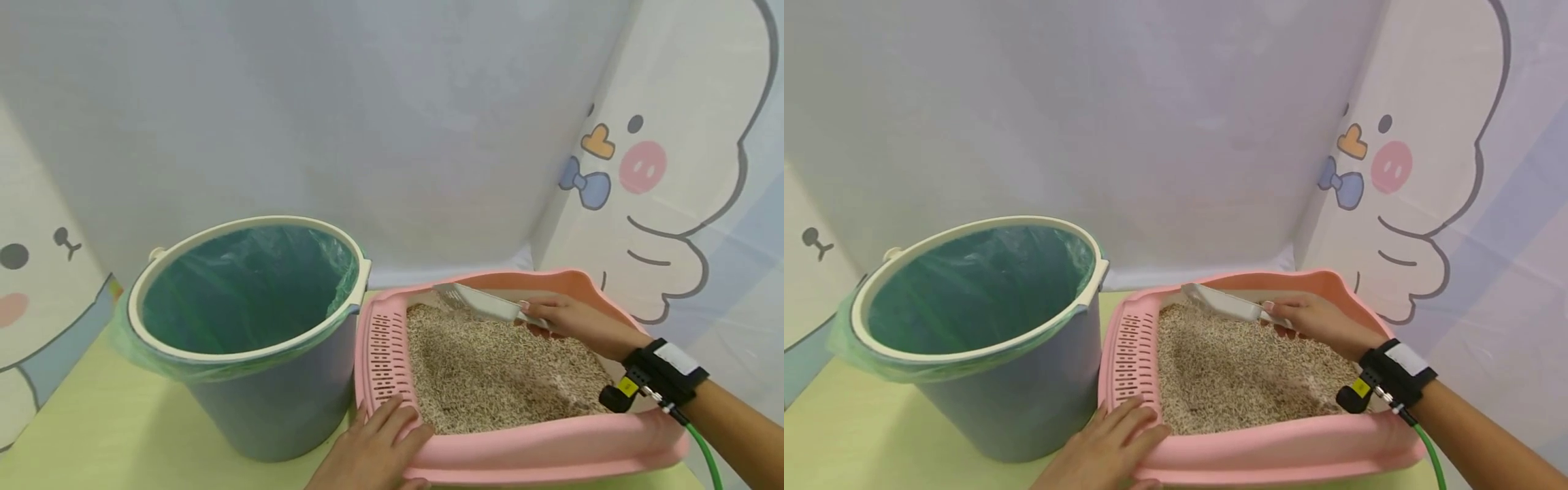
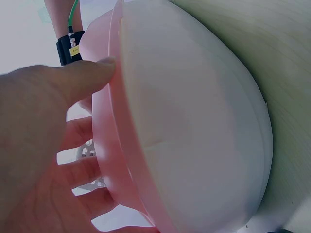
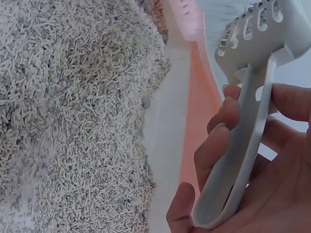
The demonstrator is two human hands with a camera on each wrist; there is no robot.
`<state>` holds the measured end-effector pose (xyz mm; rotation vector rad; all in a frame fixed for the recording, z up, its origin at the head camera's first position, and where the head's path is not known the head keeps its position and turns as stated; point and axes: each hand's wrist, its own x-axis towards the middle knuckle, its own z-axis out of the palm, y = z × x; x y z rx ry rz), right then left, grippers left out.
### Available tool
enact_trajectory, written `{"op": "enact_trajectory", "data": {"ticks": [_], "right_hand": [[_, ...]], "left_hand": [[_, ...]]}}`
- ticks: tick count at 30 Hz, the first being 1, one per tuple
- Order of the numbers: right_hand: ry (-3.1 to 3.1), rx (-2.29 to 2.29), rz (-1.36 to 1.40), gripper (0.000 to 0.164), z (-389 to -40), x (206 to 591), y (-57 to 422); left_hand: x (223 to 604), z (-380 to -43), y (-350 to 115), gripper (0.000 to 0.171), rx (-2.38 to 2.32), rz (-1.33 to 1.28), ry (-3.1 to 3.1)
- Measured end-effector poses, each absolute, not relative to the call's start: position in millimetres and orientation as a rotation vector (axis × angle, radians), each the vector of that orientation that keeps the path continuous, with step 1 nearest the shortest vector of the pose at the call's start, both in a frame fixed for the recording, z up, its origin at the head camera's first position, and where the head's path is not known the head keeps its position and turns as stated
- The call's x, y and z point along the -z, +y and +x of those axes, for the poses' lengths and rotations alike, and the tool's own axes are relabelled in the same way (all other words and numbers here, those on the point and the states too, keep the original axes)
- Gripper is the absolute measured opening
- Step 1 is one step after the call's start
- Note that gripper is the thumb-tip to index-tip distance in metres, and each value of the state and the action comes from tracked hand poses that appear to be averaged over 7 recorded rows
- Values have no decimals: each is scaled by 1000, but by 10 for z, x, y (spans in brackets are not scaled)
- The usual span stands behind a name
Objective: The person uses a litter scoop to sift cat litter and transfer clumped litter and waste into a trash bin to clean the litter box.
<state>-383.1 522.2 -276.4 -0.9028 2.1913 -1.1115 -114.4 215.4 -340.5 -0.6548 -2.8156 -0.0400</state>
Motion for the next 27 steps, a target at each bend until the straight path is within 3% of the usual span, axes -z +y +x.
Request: {"op": "enact_trajectory", "data": {"ticks": [8,13,22,27], "right_hand": [[2249,1133,-835,45,-3828,2710,5227],[2456,1010,-999,42,-3779,2699,5252],[2814,926,-1429,19,-3693,2681,5141],[2984,859,-1568,26,-3635,2665,5070]], "left_hand": [[3382,-1151,2156,52,14,-660,-2838],[3372,-1147,2165,52,14,-658,-2852],[3373,-1145,2177,53,-12,-662,-2845],[3358,-1145,2180,53,5,-650,-2876]]}}
